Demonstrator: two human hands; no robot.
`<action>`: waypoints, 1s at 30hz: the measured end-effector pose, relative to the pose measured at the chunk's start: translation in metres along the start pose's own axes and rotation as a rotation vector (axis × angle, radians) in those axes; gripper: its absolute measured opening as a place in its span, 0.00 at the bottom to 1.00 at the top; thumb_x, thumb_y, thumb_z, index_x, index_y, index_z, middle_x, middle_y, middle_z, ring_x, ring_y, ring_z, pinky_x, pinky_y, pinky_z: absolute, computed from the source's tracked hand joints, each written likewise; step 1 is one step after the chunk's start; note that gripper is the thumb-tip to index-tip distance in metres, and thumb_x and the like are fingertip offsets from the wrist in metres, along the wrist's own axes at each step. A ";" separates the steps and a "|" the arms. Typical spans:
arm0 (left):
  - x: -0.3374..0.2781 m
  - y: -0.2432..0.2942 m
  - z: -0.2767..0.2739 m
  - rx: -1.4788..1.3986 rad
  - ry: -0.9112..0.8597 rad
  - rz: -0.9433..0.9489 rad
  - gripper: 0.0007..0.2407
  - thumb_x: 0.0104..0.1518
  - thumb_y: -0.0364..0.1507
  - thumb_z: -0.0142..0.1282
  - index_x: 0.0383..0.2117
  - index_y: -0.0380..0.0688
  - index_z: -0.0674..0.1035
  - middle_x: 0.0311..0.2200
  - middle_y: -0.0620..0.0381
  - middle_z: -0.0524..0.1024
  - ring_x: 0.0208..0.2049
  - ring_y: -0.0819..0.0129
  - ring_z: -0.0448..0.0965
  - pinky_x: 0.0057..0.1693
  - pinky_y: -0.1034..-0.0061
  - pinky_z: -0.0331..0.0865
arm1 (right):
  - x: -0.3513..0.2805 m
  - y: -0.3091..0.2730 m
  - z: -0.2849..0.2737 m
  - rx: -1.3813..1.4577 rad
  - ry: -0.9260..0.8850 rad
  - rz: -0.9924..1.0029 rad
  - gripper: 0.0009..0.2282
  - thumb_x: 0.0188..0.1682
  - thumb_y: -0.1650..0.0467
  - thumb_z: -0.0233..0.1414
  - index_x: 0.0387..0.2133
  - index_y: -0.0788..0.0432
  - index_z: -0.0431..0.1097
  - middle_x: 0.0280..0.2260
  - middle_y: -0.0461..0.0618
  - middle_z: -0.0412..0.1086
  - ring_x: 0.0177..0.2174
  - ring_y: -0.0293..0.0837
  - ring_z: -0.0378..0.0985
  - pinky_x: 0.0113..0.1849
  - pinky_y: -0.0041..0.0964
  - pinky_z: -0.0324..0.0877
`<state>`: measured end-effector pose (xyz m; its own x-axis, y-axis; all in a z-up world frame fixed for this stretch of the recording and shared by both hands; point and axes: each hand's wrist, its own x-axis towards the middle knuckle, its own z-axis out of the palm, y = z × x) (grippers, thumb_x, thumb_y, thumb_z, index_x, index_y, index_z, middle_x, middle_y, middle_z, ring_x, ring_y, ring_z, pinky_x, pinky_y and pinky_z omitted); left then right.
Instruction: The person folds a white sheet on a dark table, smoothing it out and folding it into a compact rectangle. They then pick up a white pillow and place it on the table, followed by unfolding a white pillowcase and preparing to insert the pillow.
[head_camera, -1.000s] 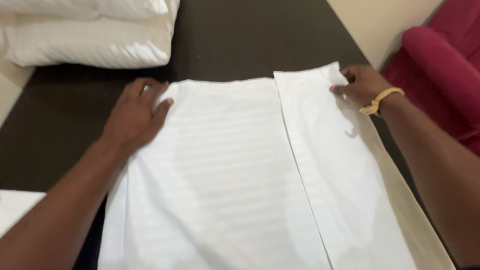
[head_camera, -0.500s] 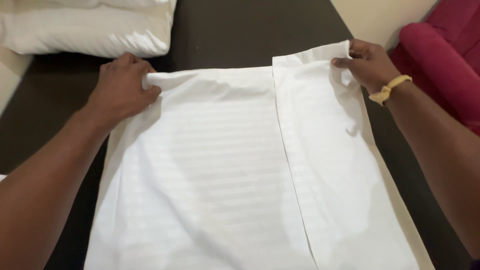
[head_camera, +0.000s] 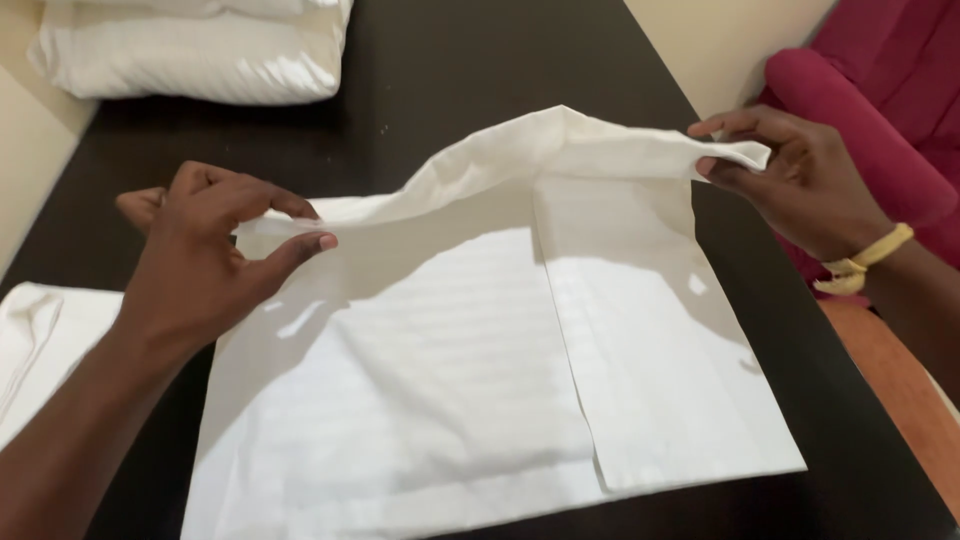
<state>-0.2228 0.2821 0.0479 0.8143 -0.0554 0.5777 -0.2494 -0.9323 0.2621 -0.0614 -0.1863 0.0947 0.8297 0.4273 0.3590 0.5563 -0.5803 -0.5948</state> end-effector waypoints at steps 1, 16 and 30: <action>-0.008 0.005 -0.002 -0.003 -0.008 -0.004 0.18 0.49 0.47 0.70 0.37 0.49 0.86 0.33 0.61 0.78 0.44 0.67 0.68 0.55 0.64 0.47 | -0.010 -0.003 -0.003 0.001 -0.007 0.007 0.13 0.53 0.74 0.57 0.51 0.61 0.73 0.43 0.49 0.74 0.46 0.38 0.77 0.48 0.31 0.73; -0.130 0.071 -0.035 -0.023 -0.091 -0.049 0.12 0.41 0.41 0.72 0.29 0.54 0.84 0.33 0.72 0.83 0.53 0.64 0.65 0.59 0.64 0.48 | -0.170 0.022 -0.017 -0.159 -0.203 -0.256 0.13 0.47 0.80 0.52 0.46 0.64 0.70 0.51 0.56 0.76 0.56 0.50 0.75 0.61 0.50 0.61; -0.199 0.064 -0.025 -0.079 -0.102 -0.080 0.08 0.44 0.41 0.69 0.29 0.64 0.85 0.35 0.79 0.83 0.48 0.83 0.72 0.62 0.75 0.59 | -0.226 0.033 -0.013 -0.304 -0.274 -0.237 0.18 0.37 0.79 0.52 0.43 0.58 0.68 0.56 0.49 0.72 0.62 0.50 0.67 0.63 0.54 0.53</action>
<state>-0.4134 0.2423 -0.0312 0.8816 -0.0218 0.4716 -0.2186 -0.9042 0.3669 -0.2298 -0.3111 0.0028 0.6581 0.7161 0.2325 0.7512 -0.6037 -0.2670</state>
